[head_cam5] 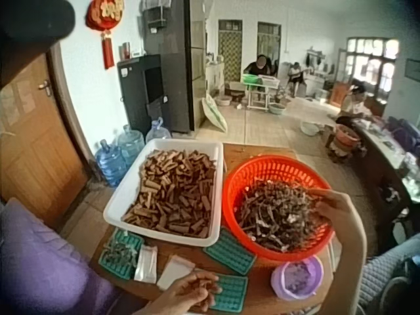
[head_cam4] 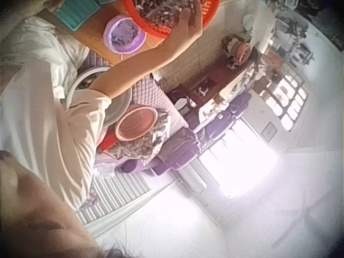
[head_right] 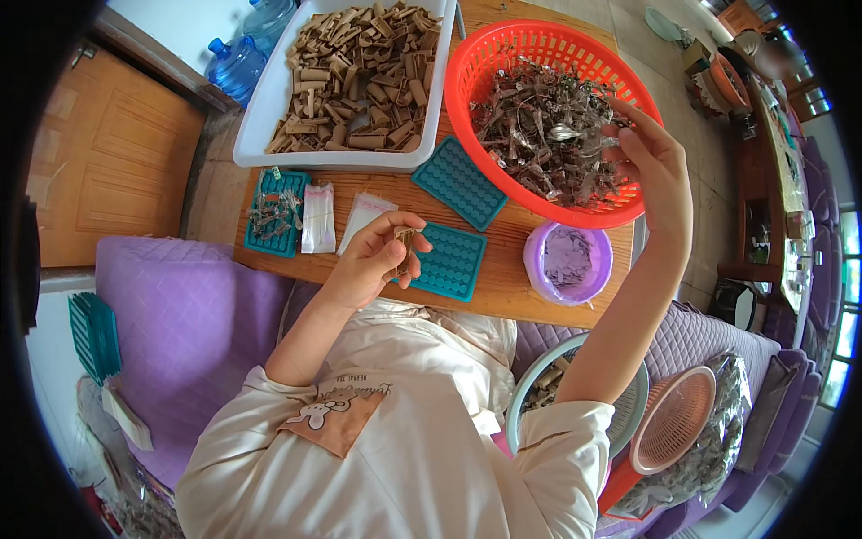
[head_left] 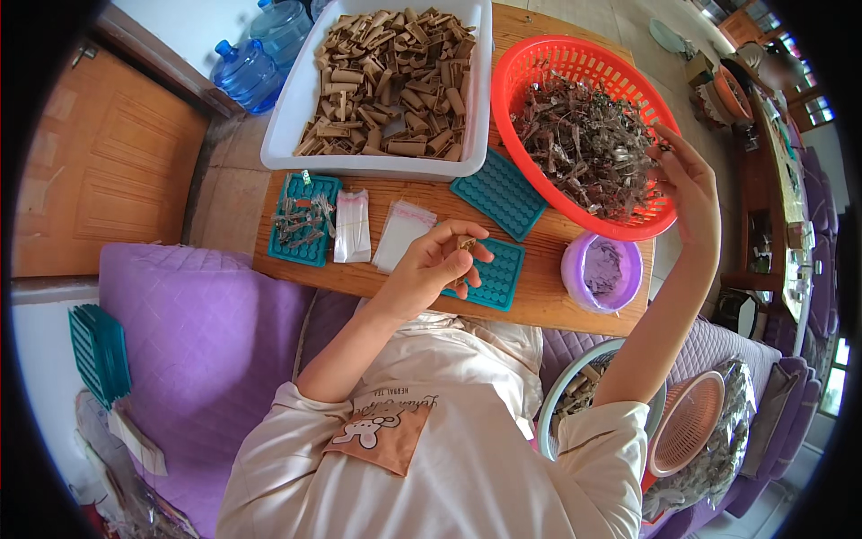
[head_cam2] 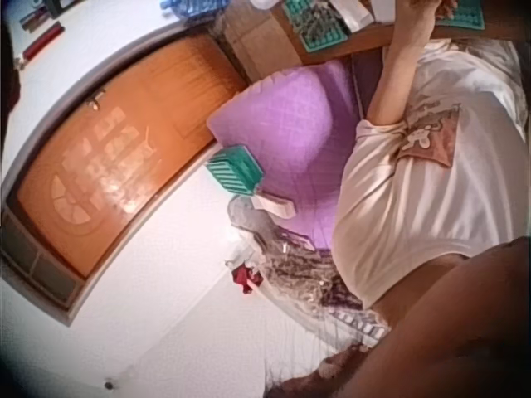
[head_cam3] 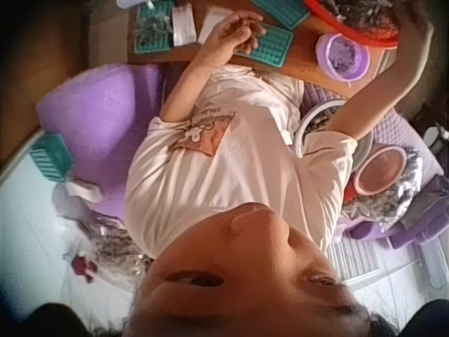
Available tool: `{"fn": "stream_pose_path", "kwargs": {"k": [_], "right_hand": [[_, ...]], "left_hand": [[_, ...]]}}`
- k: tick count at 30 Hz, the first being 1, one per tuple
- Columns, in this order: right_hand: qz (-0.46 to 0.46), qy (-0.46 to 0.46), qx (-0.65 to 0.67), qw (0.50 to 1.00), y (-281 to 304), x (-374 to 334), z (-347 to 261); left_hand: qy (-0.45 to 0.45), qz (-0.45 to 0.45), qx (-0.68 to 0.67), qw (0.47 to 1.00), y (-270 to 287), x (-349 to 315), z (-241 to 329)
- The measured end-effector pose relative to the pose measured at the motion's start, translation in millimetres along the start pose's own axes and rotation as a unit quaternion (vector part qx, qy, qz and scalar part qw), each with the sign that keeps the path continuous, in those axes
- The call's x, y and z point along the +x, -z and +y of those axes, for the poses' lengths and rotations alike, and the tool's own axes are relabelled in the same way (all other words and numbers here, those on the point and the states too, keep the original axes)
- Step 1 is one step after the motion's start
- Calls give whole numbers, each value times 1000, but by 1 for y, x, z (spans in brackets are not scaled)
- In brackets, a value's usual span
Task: The person assembles small metal pins into plastic housings by hand, taking components from trays and a red basket at a workstation.
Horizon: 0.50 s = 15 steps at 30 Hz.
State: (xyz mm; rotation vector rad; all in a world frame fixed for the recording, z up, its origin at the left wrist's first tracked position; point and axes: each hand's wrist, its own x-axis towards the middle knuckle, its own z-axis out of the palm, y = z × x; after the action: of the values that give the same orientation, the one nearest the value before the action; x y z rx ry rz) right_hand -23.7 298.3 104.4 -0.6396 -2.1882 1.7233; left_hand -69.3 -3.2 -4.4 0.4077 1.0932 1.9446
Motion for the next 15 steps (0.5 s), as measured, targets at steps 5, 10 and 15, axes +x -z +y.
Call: {"fn": "stream_pose_path", "kwargs": {"k": [5,10,15], "right_hand": [[12,78,-96,992,8,13,14],[-9,-3,10,1000,5,12,10],[-34,79,-225,970,8,21,24]], "left_hand": [[4,13,-15,1000,1,0,-4],[14,28,-23,999,5,-3,-6],[23,48,-53,997,6,-4,-9]]}}
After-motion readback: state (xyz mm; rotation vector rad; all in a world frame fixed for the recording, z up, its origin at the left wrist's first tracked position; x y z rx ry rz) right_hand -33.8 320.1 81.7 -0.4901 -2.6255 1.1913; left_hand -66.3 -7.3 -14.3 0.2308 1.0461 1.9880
